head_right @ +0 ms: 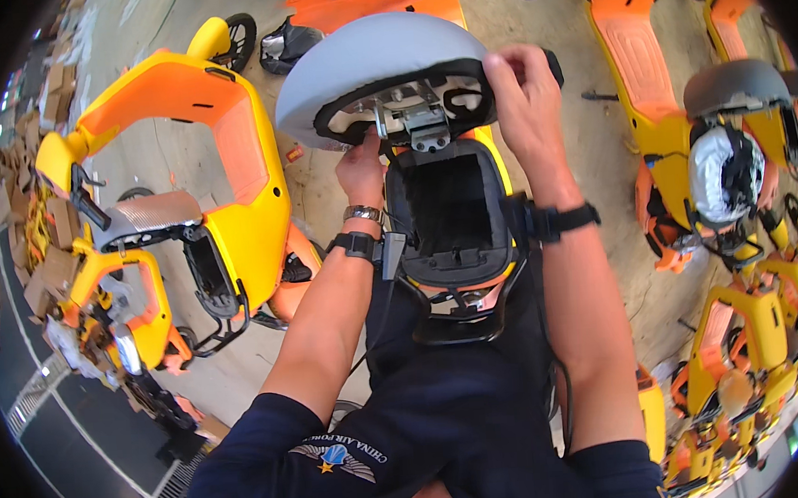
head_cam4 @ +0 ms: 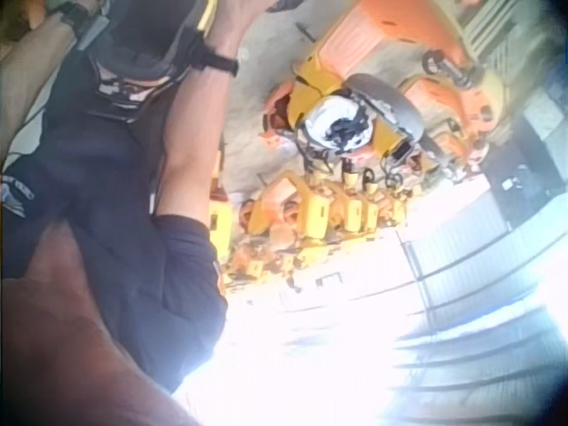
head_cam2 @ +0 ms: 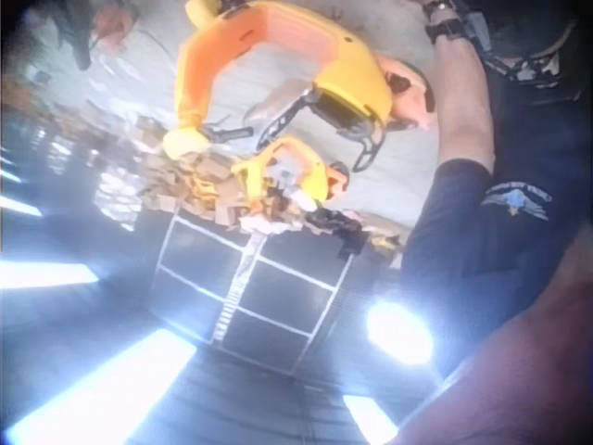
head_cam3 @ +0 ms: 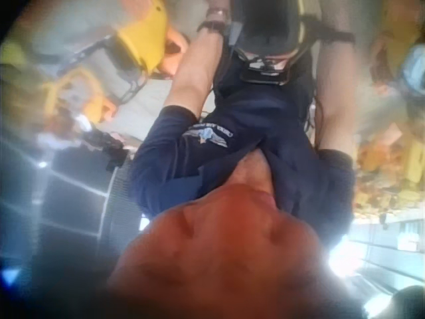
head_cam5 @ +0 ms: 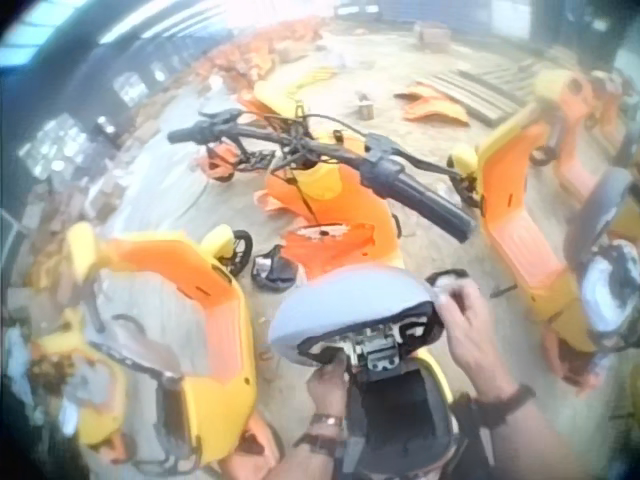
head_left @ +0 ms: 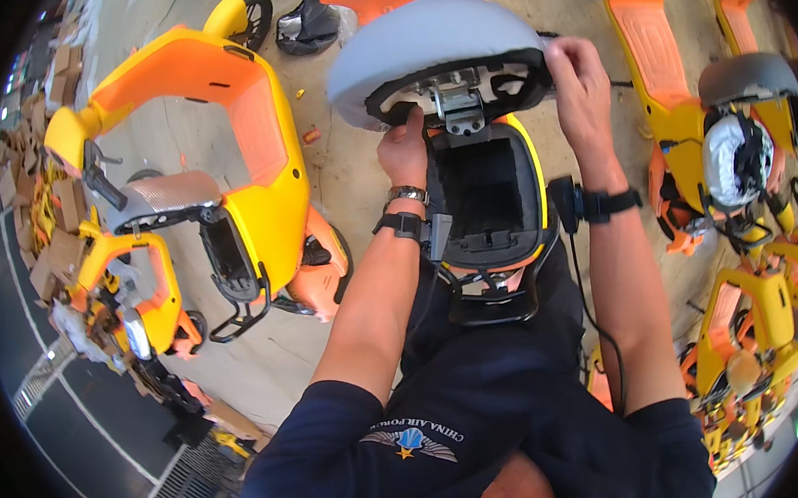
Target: The person attaches, secures, and fits a cushioned seat onto the frame of an electric scooter by hand.
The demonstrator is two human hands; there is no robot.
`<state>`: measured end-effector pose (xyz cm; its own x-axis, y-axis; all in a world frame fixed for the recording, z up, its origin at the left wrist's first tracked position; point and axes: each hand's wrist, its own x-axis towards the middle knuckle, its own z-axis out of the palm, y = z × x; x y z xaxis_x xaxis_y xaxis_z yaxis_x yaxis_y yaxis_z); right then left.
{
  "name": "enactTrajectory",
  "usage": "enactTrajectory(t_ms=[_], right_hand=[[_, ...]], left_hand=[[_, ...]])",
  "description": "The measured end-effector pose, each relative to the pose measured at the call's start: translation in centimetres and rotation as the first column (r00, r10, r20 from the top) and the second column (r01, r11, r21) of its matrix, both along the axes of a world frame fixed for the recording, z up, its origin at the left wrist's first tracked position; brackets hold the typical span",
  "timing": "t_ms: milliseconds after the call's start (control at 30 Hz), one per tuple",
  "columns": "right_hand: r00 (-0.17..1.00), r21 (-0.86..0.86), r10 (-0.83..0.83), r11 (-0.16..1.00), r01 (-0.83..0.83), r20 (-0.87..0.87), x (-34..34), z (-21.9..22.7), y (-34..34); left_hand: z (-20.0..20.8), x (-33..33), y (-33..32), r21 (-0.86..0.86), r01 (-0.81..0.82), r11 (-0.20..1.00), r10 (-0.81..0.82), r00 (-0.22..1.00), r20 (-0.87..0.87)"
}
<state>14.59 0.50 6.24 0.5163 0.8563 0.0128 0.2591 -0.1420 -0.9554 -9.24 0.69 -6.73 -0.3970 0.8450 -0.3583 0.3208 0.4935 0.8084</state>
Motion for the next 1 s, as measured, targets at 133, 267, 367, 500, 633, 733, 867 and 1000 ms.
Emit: enactTrajectory(t_ms=[133, 267, 367, 500, 633, 733, 867, 1000], right_hand=[[0.983, 0.023, 0.157, 0.987, -0.156, -0.092, 0.0, -0.5, -2.4], [0.958, -0.133, 0.178, 0.979, -0.151, 0.223, -1.1, 0.0, -1.2], [0.962, -0.128, 0.183, 0.979, -0.159, 0.202, -1.1, -0.4, -0.7], [0.981, -0.158, 0.181, 0.973, -0.168, 0.067, -0.7, -0.7, -3.1], [0.98, -0.127, 0.199, 0.972, -0.199, -0.016, -1.8, -1.5, -9.9], [0.961, -0.295, 0.276, 0.921, -0.255, 0.031, -3.0, -1.9, -15.2], [0.94, -0.346, 0.129, 0.907, -0.24, -0.314, -3.6, -6.3, -22.0], [0.479, -0.457, -0.33, 0.872, -0.176, -0.814, -2.0, -9.7, -24.5]], left_hand=[[1.3, 1.4, 1.1, -0.068, -0.182, 0.981, 0.19, 0.973, 0.131], [-0.2, 0.9, 1.4, 0.057, -0.296, 0.953, 0.281, 0.94, 0.194], [1.5, 1.6, 0.8, 0.063, -0.325, 0.944, 0.295, 0.913, 0.282], [5.2, -0.3, -1.6, -0.076, 0.028, 0.997, 0.002, 0.928, 0.372], [7.3, -5.3, -7.2, -0.193, 0.511, 0.838, -0.466, 0.853, 0.236], [4.8, -8.7, -12.1, 0.165, 0.701, 0.694, -0.72, 0.685, 0.114], [-0.8, -9.8, -17.9, -0.087, 0.498, 0.863, -0.355, 0.72, 0.596], [-4.1, -10.0, -21.3, -0.167, 0.485, 0.859, -0.31, 0.751, 0.583]])
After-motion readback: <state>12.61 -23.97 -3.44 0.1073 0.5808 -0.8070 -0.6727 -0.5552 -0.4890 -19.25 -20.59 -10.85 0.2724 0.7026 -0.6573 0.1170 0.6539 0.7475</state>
